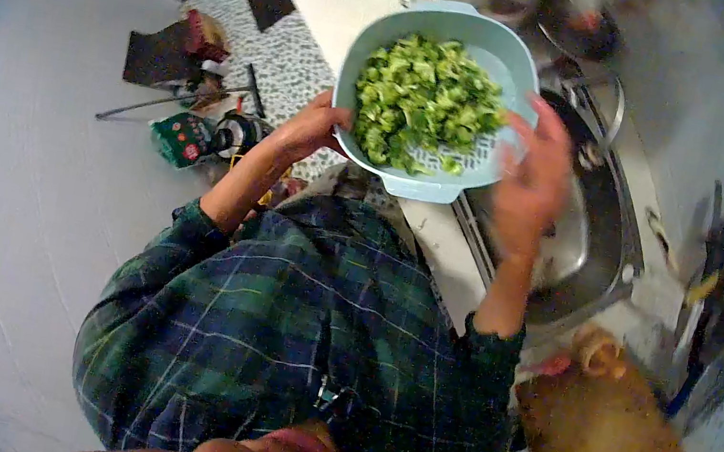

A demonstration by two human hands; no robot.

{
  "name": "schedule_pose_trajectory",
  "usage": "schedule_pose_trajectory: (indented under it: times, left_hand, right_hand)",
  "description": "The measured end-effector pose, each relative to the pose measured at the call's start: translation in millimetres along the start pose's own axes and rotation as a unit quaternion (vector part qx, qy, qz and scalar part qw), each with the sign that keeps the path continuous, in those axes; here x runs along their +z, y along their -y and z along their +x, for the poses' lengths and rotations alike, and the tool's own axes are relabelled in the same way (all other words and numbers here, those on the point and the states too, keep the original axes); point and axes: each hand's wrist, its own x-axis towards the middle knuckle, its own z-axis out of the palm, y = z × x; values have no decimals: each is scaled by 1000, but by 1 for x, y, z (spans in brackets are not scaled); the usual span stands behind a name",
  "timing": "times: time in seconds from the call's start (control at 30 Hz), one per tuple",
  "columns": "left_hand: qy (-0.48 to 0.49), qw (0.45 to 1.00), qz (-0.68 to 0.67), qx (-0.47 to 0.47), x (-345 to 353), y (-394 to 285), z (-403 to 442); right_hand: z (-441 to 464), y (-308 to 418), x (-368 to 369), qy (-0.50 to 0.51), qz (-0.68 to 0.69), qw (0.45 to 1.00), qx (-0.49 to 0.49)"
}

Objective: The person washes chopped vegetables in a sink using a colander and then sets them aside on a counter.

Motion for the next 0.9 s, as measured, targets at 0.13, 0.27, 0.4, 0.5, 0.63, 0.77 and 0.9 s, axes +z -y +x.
schedule_pose_trajectory:
  times: [0.13, 0.27, 0.4, 0.5, 0.63, 0.77, 0.9]
  left_hand:
    - [-13, 997, -55, 43, -16, -2, -16]
    - [-134, 987, -43, 76, -72, -40, -25]
    - [-180, 976, -72, 96, -223, -130, 36]
    - [-164, 968, -34, 185, -281, -184, 90]
    - [-137, 949, -182, 219, -388, -247, 212]
    - [-77, 918, -324, 215, -478, -305, 359]
    - [-90, 905, -365, 202, -494, -314, 423]
  right_hand:
    - [-53, -70, -64, -176, 80, 949, 249]
    - [-130, -122, -84, -285, 167, 855, 400]
    - [-174, -148, -38, -276, 200, 825, 451]
    - [-169, -147, 11, -296, 181, 787, 510]
    - [-128, -105, 78, -283, 157, 812, 485]
    - [-73, -55, 153, -234, 130, 829, 491]
    - [-64, -31, 187, -272, 76, 802, 526]
